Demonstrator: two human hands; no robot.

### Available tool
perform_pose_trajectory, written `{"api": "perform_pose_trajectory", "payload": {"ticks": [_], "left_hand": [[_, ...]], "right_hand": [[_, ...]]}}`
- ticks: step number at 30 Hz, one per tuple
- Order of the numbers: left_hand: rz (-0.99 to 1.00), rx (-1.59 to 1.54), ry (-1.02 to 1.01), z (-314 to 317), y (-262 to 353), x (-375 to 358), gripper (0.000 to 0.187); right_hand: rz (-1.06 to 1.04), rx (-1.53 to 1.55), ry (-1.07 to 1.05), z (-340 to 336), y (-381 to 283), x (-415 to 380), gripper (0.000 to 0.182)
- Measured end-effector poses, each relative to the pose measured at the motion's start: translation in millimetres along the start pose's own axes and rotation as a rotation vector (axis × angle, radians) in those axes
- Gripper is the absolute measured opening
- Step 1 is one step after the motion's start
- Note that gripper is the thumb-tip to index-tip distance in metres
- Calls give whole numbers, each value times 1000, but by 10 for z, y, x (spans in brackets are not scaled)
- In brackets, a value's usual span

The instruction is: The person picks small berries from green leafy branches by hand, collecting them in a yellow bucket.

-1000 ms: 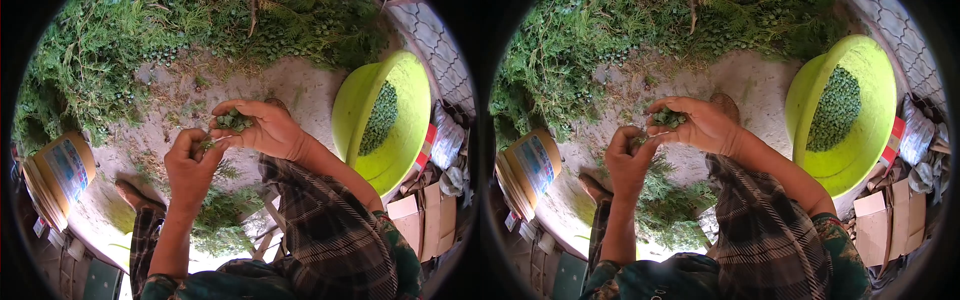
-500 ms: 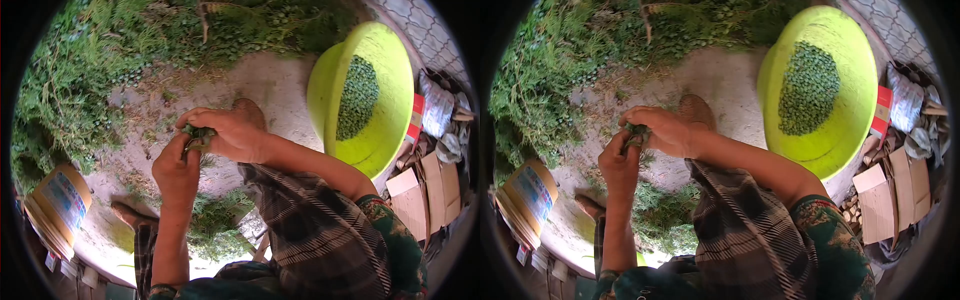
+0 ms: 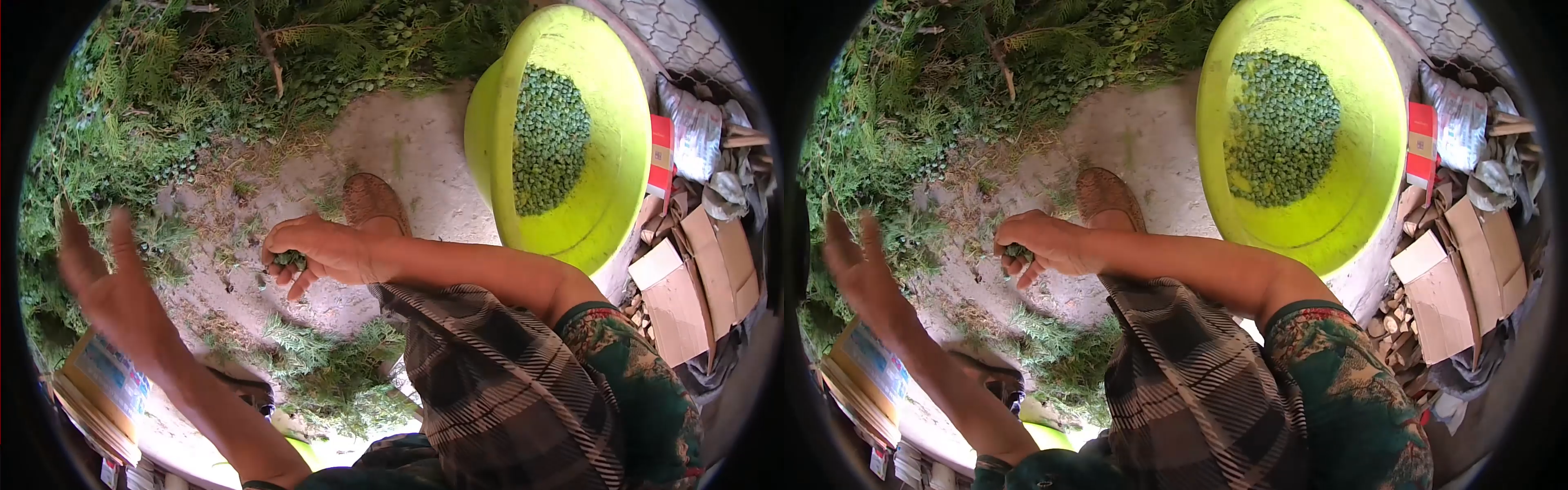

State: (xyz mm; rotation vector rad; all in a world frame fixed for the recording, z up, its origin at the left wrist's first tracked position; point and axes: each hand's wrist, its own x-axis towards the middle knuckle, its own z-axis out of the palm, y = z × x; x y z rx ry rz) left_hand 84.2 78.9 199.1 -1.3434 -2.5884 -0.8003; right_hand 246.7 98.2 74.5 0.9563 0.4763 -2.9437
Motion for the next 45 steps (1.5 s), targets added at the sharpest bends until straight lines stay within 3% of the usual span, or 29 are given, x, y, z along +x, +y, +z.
{"api": "perform_pose_trajectory", "payload": {"ticks": [1, 2, 3, 5, 8, 9, 10, 12, 13, 14, 18, 20, 24, 26, 27, 29, 30, 33, 34, 36, 42, 45], "left_hand": [[-221, -387, 149, -47, 356, 29, 39], [-222, -387, 144, -45, 457, -66, 39], [-125, -447, -88, -38, 522, -214, 36], [80, -554, -532, 12, 600, -523, 29], [444, -697, -1156, 309, 707, -735, 22], [422, -694, -1202, 205, 606, -752, 22], [203, -721, -1066, 109, 401, -648, 27], [-165, -777, -648, 183, 77, -279, 37], [-241, -763, -567, 194, -27, -228, 37], [-323, -737, -510, 162, -146, -231, 38], [-329, -596, -420, 118, -636, -301, 33], [-497, -534, -413, 192, -915, -454, 25], [-537, -445, -453, 371, -1131, -756, 18], [-523, -415, -538, 373, -1120, -886, 14], [-528, -466, -501, 375, -1089, -946, 13], [-532, -471, -465, 344, -1011, -1022, 12], [-537, -472, -429, 326, -969, -1056, 12], [-550, -514, -402, 304, -780, -1136, 11], [-536, -546, -401, 298, -735, -1159, 11], [-525, -625, -454, 340, -672, -1241, 11], [-574, -705, -485, 323, -335, -1306, 8], [-323, -687, -488, 372, -250, -1298, 10]], "right_hand": [[13, -62, -18, -6, 8, 7, 26], [30, -121, -36, 3, 38, 10, 28], [34, -115, -35, -5, 103, 26, 28], [280, -97, -238, -113, 234, 128, 25], [60, -189, -315, -514, 743, 311, 24], [-26, -156, -353, -454, 1090, 256, 23], [418, -138, -211, 203, 145, -121, 24], [475, -161, -281, 281, 142, -50, 25], [514, -159, -326, 265, 146, -43, 22], [514, -146, -332, 270, 165, -63, 22], [597, -170, -440, 196, 147, -72, 22], [531, -221, -393, 205, 58, -114, 23], [470, -244, -373, 148, 17, -119, 24], [234, -218, -281, 124, 42, -121, 29], [234, -219, -281, 84, 61, -96, 29], [54, 45, -128, -25, 87, -14, 27], [57, 46, -132, -77, 86, 12, 27], [-210, -104, -174, -180, 52, 35, 23], [-200, -94, -195, -167, 23, 38, 23], [-14, 467, -128, -139, -37, 11, 26], [-24, 476, -121, -154, -36, -4, 27], [-57, 453, -171, -164, -30, 28, 27]]}}
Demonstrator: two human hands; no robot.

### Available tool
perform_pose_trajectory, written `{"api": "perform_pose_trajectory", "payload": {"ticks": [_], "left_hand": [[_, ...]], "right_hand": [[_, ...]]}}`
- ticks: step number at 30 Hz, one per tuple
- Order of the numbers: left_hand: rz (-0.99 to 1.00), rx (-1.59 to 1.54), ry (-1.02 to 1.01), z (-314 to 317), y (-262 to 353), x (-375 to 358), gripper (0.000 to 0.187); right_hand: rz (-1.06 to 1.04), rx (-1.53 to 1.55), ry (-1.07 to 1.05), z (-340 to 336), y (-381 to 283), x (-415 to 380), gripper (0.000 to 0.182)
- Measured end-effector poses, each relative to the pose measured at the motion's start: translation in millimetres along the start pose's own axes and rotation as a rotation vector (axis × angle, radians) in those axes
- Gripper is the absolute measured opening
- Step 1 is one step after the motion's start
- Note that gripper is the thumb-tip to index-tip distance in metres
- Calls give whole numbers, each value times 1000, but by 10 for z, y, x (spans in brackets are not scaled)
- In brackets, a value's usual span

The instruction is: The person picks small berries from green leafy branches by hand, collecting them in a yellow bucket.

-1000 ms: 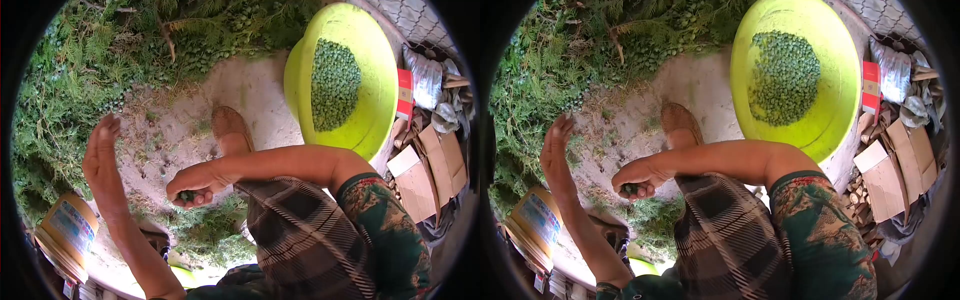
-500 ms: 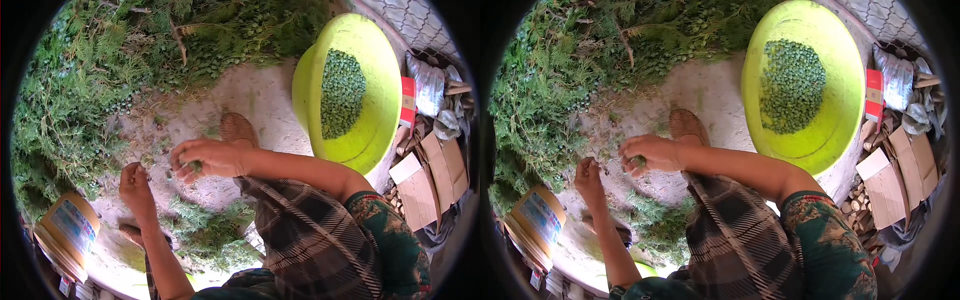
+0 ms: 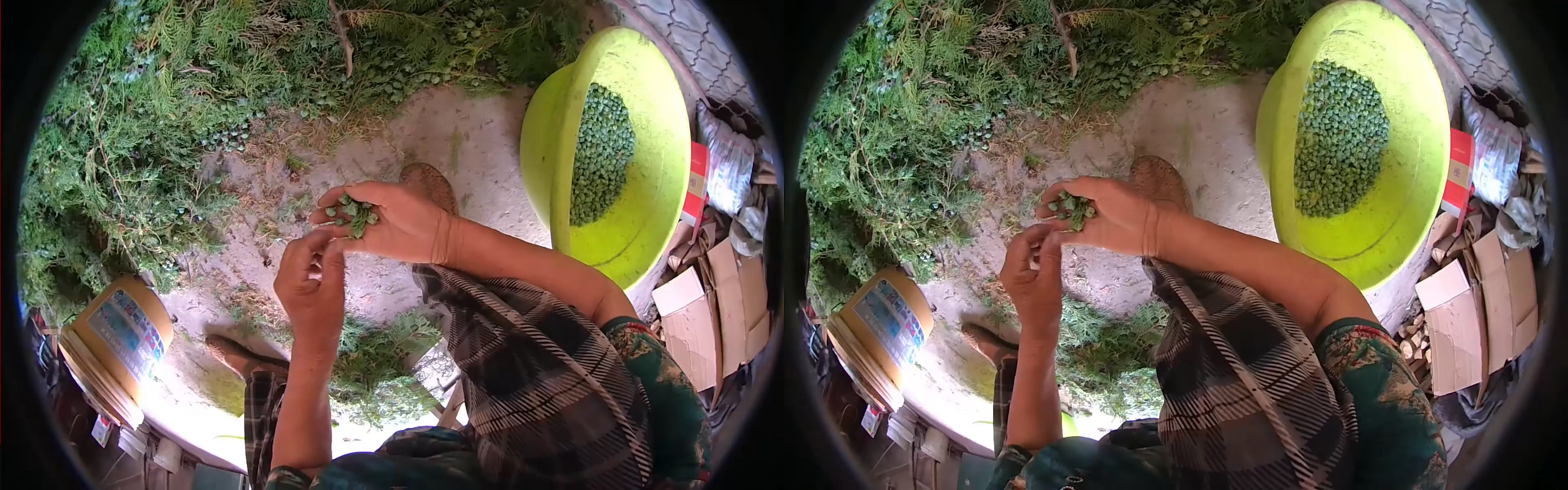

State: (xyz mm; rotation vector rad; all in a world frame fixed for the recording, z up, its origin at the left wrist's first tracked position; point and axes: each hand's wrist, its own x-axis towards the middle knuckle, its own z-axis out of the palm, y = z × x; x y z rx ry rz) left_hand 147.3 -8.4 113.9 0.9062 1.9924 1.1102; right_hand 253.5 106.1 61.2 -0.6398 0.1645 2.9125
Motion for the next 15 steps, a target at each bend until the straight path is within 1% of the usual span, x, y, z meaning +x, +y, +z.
{"api": "perform_pose_trajectory", "payload": {"ticks": [1, 3, 4, 8, 11, 13, 14, 15], "left_hand": [[0, 2, -4, 44, 18, 18, 10], [98, 266, -9, 131, 53, 67, 14], [76, 290, 11, 166, -20, 74, 17], [37, 198, -38, 155, -22, 101, 17], [36, 187, -34, 164, -12, 123, 12], [9, 133, -26, 138, 11, 117, 7], [-28, 74, -45, 129, 7, 104, 5], [-22, 68, -51, 124, 6, 95, 5]], "right_hand": [[-9, -30, -8, -2, 7, 4, 27], [-6, -69, 8, -33, 47, 16, 27], [-1, -111, 22, -42, 64, 23, 26], [-3, -119, 74, -16, 72, 29, 26], [-17, -77, 82, -33, 69, 31, 24], [9, -24, 70, -67, 70, 8, 22], [-2, -50, 82, -31, 56, -22, 20], [-11, -53, 86, -33, 54, -41, 20]]}}
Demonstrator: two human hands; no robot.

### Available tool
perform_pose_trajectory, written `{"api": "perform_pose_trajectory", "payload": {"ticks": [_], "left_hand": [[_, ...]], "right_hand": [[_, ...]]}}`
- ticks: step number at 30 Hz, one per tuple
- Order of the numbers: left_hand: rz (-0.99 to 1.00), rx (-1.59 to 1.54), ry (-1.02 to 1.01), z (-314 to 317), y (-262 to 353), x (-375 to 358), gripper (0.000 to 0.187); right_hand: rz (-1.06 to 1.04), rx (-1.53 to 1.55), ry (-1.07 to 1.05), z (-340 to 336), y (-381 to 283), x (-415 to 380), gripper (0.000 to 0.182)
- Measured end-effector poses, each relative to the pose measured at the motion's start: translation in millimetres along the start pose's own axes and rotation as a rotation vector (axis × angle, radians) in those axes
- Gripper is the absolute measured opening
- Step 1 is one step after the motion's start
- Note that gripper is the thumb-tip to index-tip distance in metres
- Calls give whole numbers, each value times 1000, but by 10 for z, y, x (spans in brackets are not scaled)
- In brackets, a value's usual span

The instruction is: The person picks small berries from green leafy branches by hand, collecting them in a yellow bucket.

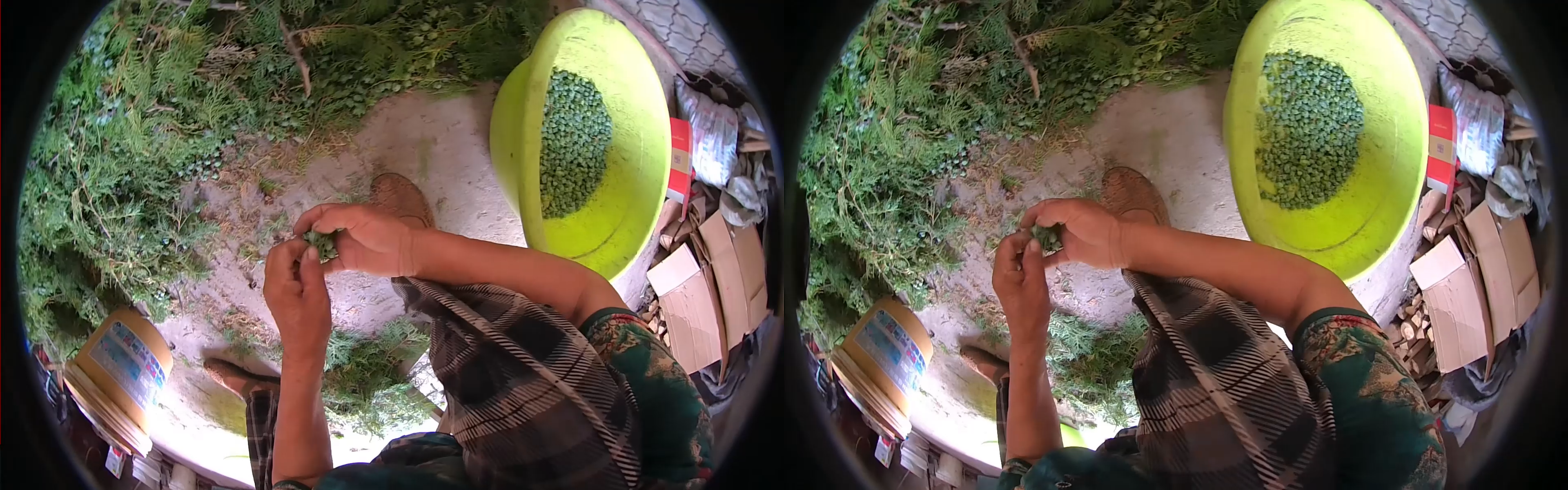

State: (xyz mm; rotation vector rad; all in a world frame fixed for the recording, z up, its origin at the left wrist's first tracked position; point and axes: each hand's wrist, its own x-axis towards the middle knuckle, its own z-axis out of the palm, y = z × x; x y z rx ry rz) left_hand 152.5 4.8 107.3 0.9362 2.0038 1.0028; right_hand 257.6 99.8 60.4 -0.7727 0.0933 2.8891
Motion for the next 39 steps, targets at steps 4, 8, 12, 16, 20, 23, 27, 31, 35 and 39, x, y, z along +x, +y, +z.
{"api": "perform_pose_trajectory", "payload": {"ticks": [4, 8, 12, 16, 20, 23, 27, 31, 35, 39], "left_hand": [[7, -34, -58, -64, -14, -12, 11], [-92, -65, -138, -101, -13, 20, 7], [-261, -169, -178, -129, 41, 50, 7], [-453, -449, -263, -280, 128, 135, 8], [-470, -587, -314, -330, 137, 146, 8], [-386, -451, -279, -233, 92, 97, 8], [-328, -391, -210, -87, 152, 67, 7], [-303, -289, -149, -41, 99, 29, 6], [-204, -180, -131, -102, 25, 39, 4], [-373, -402, -228, -161, -7, 64, 12]], "right_hand": [[-10, -142, 36, 13, 1, -32, 20], [-41, -308, 47, 31, 54, -16, 25], [-38, -462, -5, 4, 39, -17, 27], [-6, -353, -4, 20, 34, -45, 26], [5, -324, 8, 38, 37, -42, 26], [-54, -442, 90, 44, 63, -2, 25], [-105, -590, 175, 54, 62, -11, 29], [-114, -698, 151, 62, 79, -32, 31], [-128, -711, 147, 104, 99, -50, 33], [-66, -695, 147, 126, 62, -54, 32]]}}
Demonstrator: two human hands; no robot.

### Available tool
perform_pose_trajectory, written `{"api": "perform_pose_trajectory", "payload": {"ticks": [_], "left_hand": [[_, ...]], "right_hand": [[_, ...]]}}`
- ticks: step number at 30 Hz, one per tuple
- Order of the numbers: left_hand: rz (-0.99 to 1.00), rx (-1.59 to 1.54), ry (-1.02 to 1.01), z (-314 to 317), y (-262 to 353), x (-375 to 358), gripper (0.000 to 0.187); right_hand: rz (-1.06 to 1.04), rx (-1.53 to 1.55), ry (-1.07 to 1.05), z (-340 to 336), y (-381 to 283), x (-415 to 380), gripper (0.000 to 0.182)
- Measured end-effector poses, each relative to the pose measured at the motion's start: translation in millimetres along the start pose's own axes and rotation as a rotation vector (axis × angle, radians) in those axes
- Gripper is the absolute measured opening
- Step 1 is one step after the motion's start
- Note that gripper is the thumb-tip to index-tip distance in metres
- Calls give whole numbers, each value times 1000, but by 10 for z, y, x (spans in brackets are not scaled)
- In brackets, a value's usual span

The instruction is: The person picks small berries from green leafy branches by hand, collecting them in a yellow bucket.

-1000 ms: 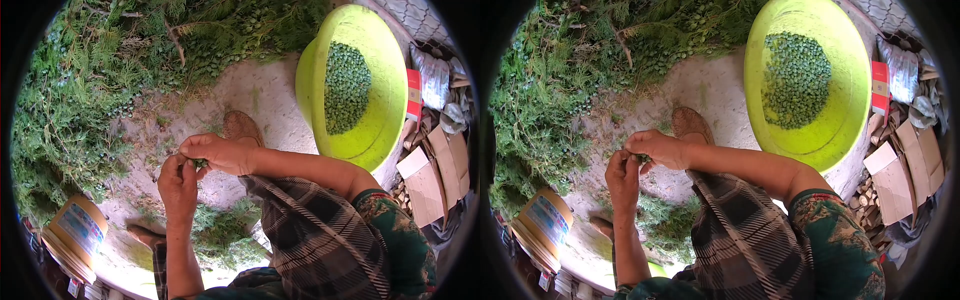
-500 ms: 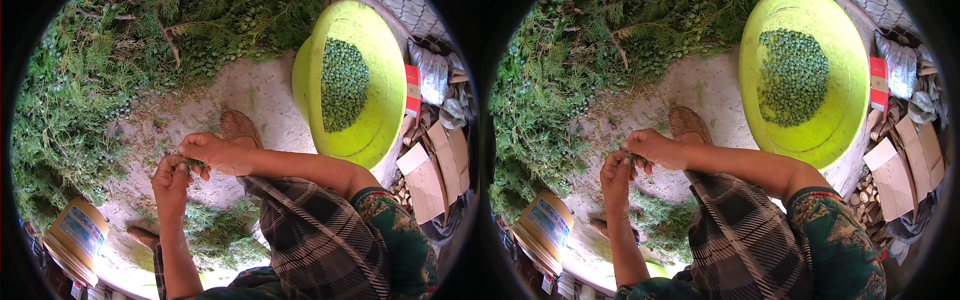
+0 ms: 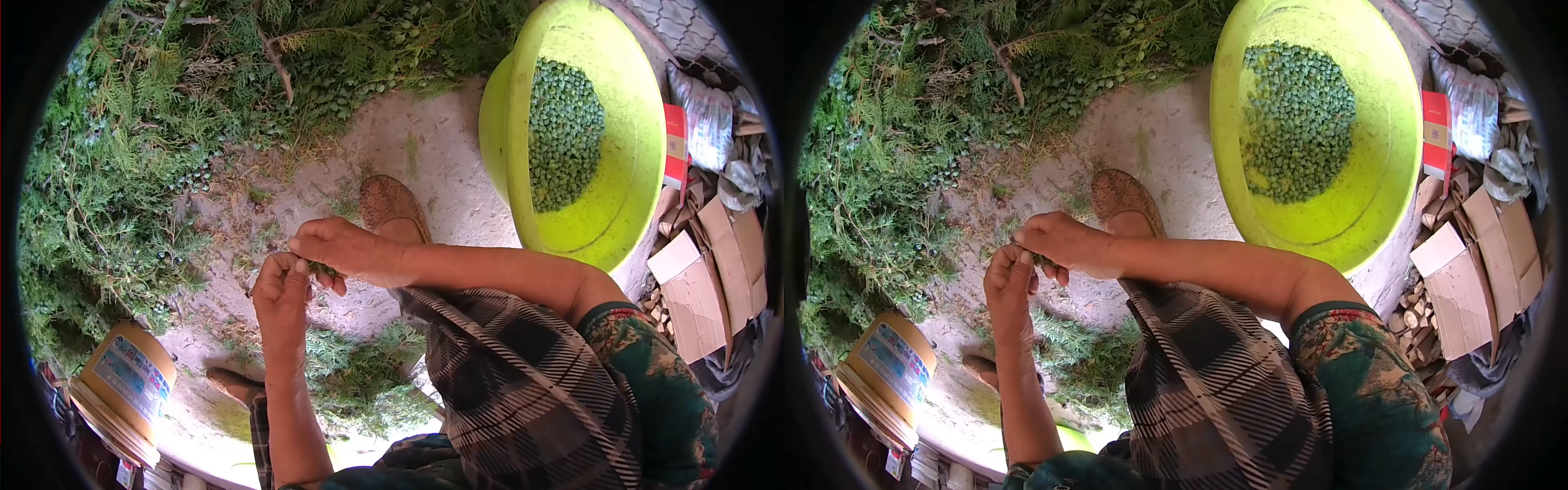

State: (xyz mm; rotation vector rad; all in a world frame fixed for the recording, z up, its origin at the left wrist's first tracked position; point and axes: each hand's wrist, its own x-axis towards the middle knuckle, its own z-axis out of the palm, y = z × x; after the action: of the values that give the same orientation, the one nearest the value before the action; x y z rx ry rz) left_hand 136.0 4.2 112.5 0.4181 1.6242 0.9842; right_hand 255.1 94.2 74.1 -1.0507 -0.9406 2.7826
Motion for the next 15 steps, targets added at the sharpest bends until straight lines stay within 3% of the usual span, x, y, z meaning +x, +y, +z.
{"api": "perform_pose_trajectory", "payload": {"ticks": [2, 7, 9, 11, 12, 14, 15], "left_hand": [[-30, -60, -15, -6, -5, 6, 15], [-91, -573, -48, -7, 77, -31, 18], [-83, -477, -35, -147, -100, -43, 19], [-205, 113, -343, -315, -429, -50, 8], [-207, 120, -320, -381, -493, -53, 8], [-39, 727, -151, -455, -621, -42, 11], [150, 681, -9, -561, -762, 34, 15]], "right_hand": [[23, 63, 1, -32, 7, 8, 30], [40, 302, 25, -129, 56, 19, 22], [24, 488, 197, -186, 30, 23, 22], [38, 542, 185, -293, 43, 39, 22], [38, 595, 211, -329, 47, 39, 23], [49, 515, 220, -334, 31, -4, 25], [47, 430, 252, -328, 29, -11, 28]]}}
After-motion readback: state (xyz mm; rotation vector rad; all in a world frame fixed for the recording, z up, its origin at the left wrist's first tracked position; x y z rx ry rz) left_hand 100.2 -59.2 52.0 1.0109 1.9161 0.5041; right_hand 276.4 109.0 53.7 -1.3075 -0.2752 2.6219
